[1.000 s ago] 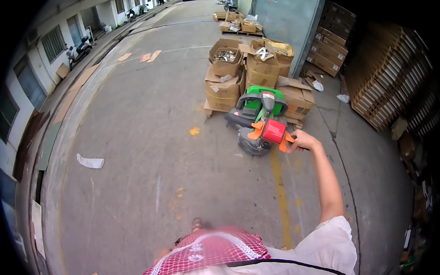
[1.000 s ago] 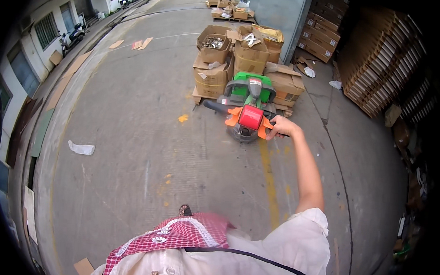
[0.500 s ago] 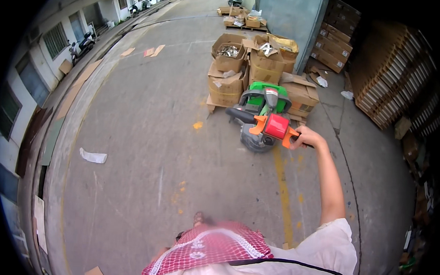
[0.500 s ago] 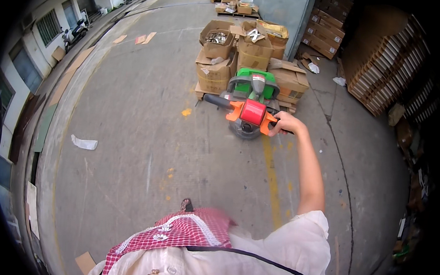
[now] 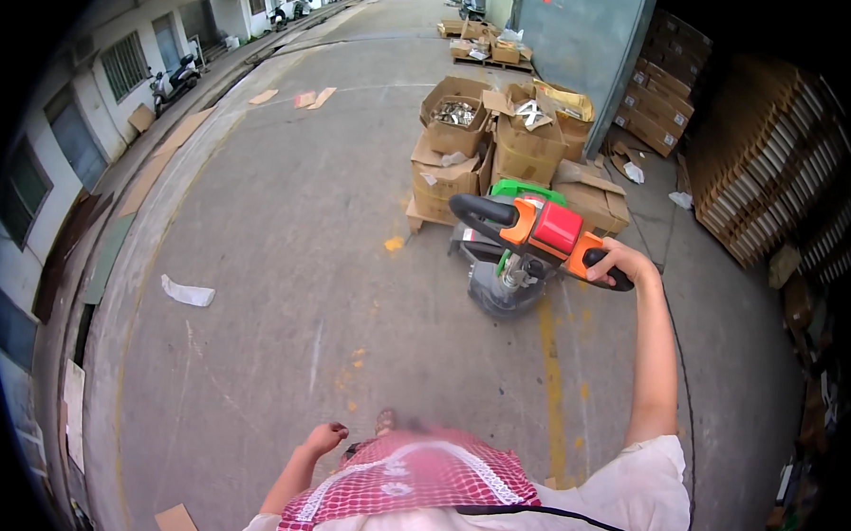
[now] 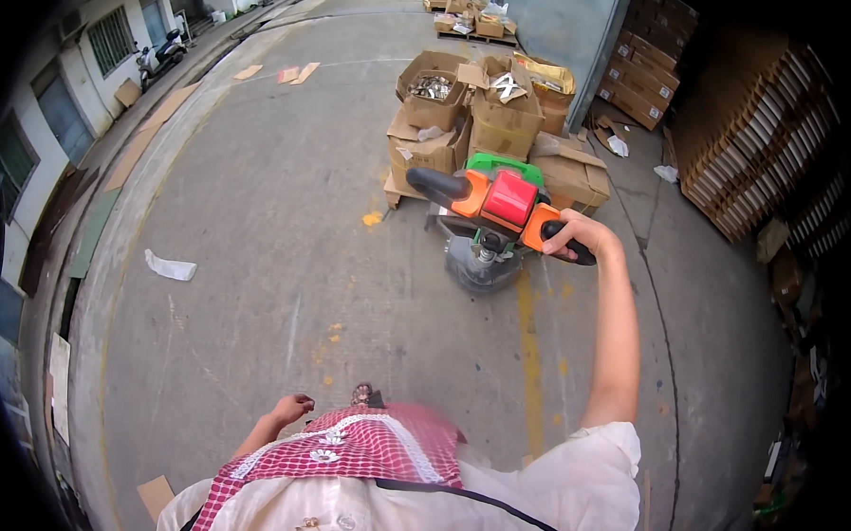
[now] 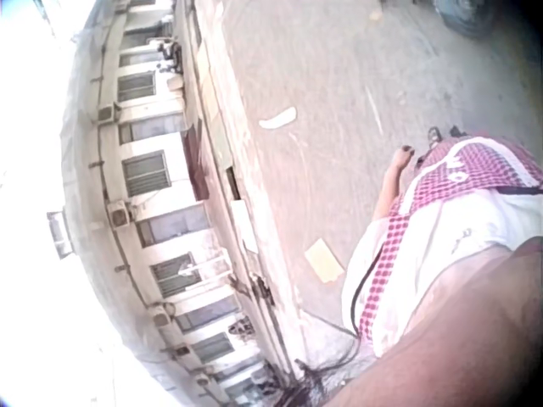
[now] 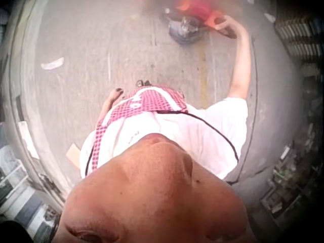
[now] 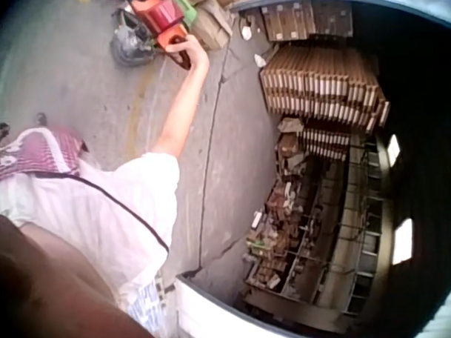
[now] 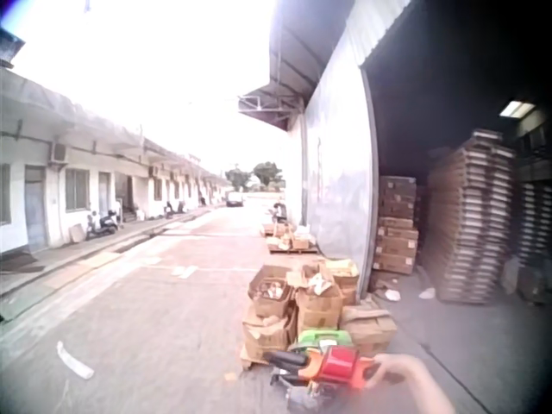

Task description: The person operates an electric pallet jack, maneuvers it toward a pallet loaded with boxes, inserts the forks underneath, and transports the loaded pallet into a warehouse.

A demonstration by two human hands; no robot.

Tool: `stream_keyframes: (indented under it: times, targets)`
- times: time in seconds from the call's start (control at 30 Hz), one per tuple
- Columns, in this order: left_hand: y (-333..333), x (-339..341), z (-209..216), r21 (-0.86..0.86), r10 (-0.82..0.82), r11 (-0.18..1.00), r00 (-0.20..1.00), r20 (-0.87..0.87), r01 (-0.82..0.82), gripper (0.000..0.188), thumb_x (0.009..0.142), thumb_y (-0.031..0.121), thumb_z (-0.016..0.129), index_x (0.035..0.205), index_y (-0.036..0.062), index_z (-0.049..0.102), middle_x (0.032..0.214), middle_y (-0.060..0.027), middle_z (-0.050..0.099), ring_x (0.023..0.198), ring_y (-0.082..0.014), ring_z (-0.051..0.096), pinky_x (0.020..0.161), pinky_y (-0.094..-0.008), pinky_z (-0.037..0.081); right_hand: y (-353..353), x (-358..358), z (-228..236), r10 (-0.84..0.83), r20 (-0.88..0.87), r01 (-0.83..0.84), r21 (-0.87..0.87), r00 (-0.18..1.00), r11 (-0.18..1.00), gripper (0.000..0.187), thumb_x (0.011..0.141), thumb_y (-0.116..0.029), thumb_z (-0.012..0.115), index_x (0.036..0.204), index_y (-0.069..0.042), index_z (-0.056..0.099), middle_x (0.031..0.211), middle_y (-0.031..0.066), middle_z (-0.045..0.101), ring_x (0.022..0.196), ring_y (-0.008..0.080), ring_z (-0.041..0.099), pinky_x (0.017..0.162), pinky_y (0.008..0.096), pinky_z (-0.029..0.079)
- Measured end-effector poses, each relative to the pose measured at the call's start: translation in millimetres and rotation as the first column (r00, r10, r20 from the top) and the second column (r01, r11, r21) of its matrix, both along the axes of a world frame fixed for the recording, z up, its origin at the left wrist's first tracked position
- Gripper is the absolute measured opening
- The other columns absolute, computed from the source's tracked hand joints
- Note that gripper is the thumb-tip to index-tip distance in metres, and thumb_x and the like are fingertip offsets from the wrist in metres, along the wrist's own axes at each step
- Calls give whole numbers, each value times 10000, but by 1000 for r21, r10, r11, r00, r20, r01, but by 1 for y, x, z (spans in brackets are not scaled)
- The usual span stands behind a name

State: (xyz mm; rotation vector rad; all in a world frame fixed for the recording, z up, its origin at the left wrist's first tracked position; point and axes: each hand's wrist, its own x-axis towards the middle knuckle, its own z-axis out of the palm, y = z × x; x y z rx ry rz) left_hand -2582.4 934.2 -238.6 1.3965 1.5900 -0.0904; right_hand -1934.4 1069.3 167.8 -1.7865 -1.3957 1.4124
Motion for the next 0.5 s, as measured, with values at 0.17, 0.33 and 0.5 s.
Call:
stream_keyframes:
  times: [0.17,0.33,0.5]
  targets:
    - [2,-3,-6,16,-51,999,998,48,50,406,914,394,616,1185,108,714,1193,-145,701,1145,-315,642,992,-389,487,-11,-18,-8,-20,40,19,30,999,999,307,615,-82,809,808,-43,573,625,20,577,471,96,505,447,255,379]
    - [-9,-30,-43,-43,-146,988,989,-24,145,425,897,432,633,1163,112,725,1170,-142,710,1118,-325,653,969,-397,502,-7,-23,-14,-22,33,21,33,999,999,311,612,-75,813,808,-39,573,626,33,577,474,106,508,452,260,383]
    - [-19,-59,-71,-27,-240,971,965,-110,238,433,875,439,653,1140,105,733,1137,-147,719,1079,-325,668,932,-396,517,1,-5,-8,-33,-11,34,30,999,999,311,619,-64,810,820,-33,574,630,43,580,477,108,510,456,260,384]
